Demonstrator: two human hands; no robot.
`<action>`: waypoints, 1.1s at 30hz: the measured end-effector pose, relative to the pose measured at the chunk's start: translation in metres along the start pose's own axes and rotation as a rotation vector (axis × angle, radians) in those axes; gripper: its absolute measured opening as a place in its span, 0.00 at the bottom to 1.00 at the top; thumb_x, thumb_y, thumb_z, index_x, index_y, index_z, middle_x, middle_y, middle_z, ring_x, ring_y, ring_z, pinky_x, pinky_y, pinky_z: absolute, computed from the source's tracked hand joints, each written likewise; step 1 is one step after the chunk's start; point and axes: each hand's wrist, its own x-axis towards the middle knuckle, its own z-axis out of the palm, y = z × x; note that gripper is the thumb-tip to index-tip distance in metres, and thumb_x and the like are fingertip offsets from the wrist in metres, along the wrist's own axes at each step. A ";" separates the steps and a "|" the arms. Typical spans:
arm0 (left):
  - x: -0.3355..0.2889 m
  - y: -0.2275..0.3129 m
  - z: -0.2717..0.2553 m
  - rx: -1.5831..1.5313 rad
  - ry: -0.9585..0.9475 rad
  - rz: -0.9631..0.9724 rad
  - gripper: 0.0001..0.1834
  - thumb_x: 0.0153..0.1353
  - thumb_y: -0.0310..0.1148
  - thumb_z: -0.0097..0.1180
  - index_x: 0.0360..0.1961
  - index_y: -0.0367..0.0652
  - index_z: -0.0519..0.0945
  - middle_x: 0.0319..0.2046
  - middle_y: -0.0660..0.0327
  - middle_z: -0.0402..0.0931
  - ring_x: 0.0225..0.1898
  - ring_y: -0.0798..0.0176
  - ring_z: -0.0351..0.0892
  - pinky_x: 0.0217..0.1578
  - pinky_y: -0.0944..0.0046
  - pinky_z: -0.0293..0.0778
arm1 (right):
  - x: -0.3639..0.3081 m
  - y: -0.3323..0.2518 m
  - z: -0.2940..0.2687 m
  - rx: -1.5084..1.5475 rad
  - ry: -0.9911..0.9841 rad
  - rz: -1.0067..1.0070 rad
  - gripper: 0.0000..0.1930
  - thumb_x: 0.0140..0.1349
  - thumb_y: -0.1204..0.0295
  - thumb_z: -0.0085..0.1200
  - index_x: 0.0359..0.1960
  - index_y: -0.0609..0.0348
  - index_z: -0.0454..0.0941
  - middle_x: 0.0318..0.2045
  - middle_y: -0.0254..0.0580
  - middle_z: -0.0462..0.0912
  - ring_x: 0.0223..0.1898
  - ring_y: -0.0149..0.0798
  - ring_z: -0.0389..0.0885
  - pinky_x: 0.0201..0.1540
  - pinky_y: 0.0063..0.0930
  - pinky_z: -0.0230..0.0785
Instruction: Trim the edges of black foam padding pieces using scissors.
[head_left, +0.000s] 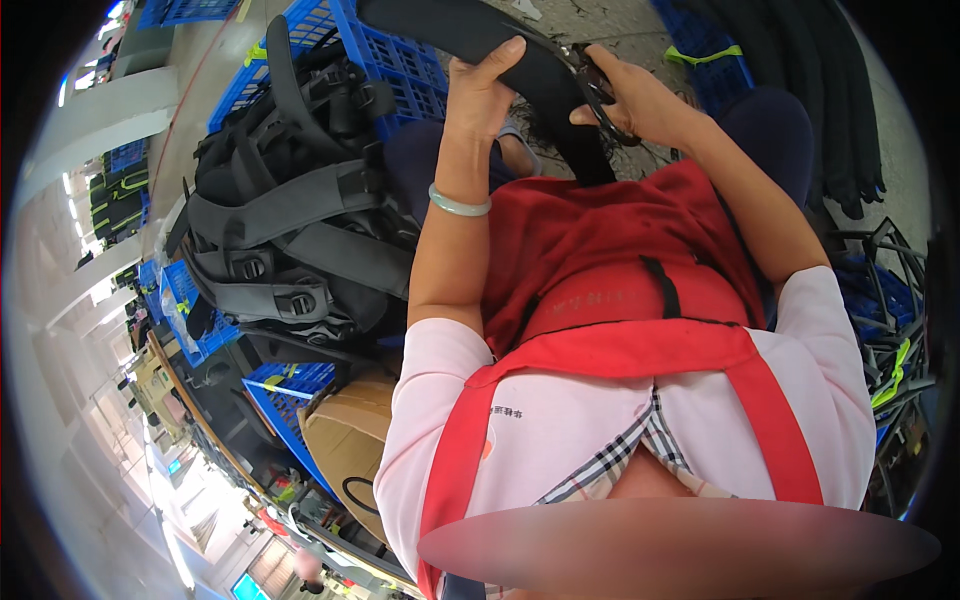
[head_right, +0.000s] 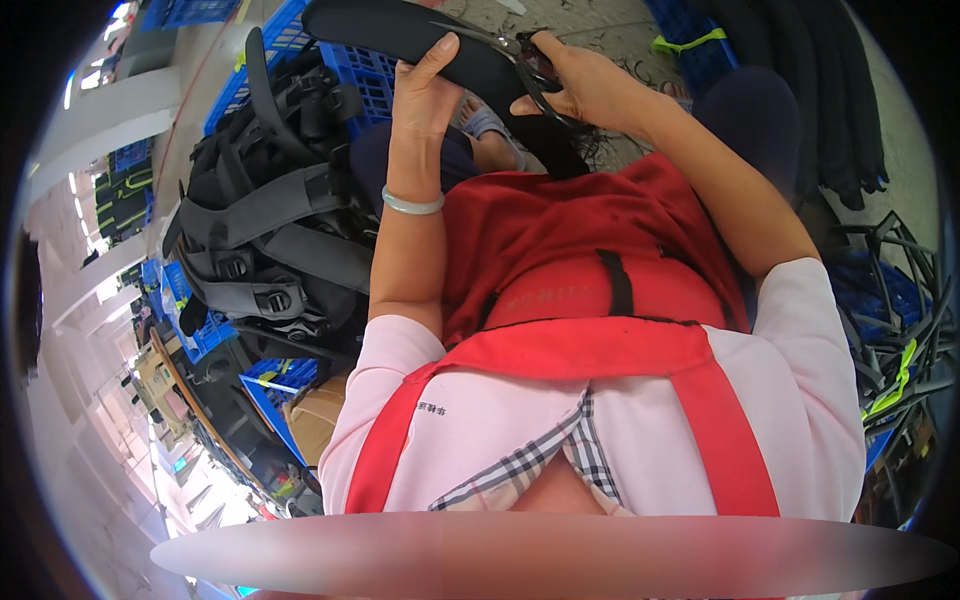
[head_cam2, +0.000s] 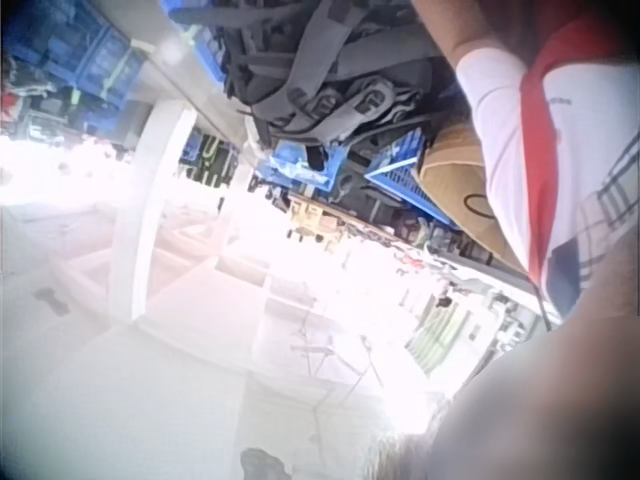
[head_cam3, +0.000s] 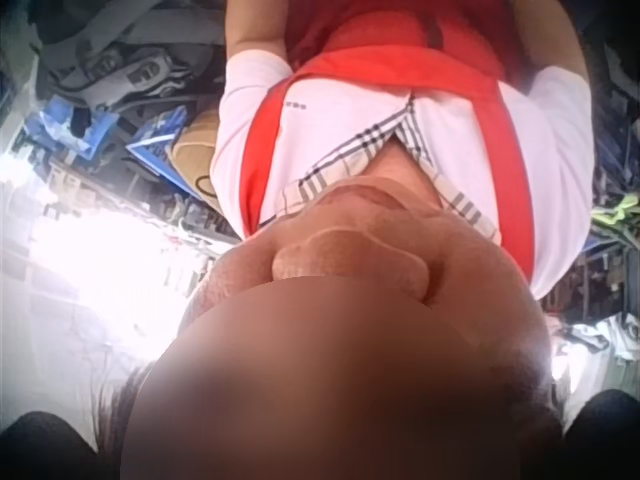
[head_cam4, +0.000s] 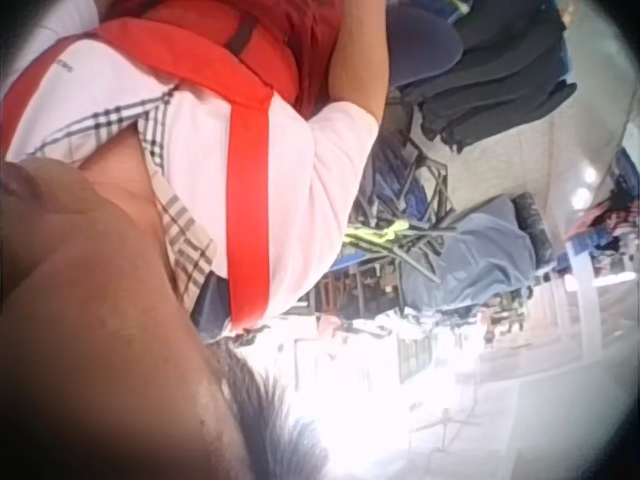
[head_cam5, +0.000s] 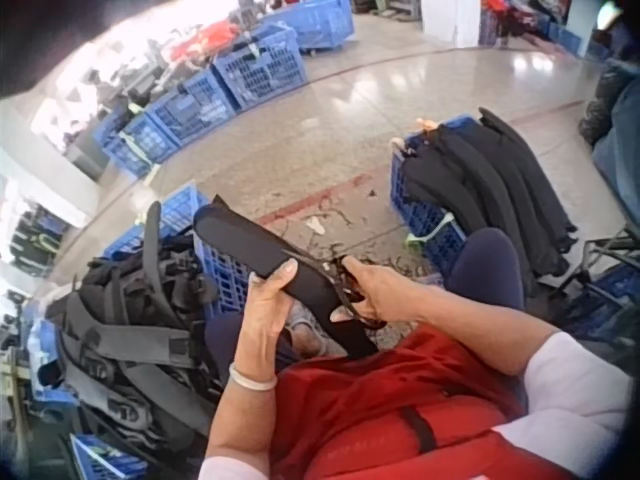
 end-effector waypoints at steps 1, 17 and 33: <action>-0.001 0.000 -0.002 -0.001 0.000 -0.003 0.13 0.54 0.21 0.63 0.41 0.45 0.81 0.37 0.64 0.80 0.42 0.63 0.80 0.48 0.59 0.75 | 0.002 -0.004 -0.003 -0.002 -0.057 0.059 0.28 0.54 0.49 0.62 0.36 0.63 0.68 0.20 0.54 0.73 0.22 0.53 0.70 0.27 0.40 0.63; 0.005 0.012 0.002 -0.002 -0.003 0.094 0.10 0.54 0.20 0.62 0.38 0.43 0.81 0.36 0.63 0.80 0.40 0.63 0.80 0.46 0.60 0.76 | -0.002 0.004 -0.010 -0.017 -0.115 0.150 0.23 0.57 0.57 0.61 0.39 0.63 0.67 0.22 0.47 0.68 0.25 0.35 0.61 0.29 0.31 0.60; -0.001 0.011 0.006 -0.055 -0.007 0.033 0.10 0.54 0.18 0.61 0.35 0.45 0.82 0.33 0.65 0.80 0.37 0.65 0.80 0.43 0.63 0.76 | 0.002 -0.007 -0.008 0.006 -0.120 0.097 0.29 0.54 0.48 0.60 0.39 0.65 0.69 0.18 0.54 0.72 0.20 0.53 0.69 0.26 0.39 0.63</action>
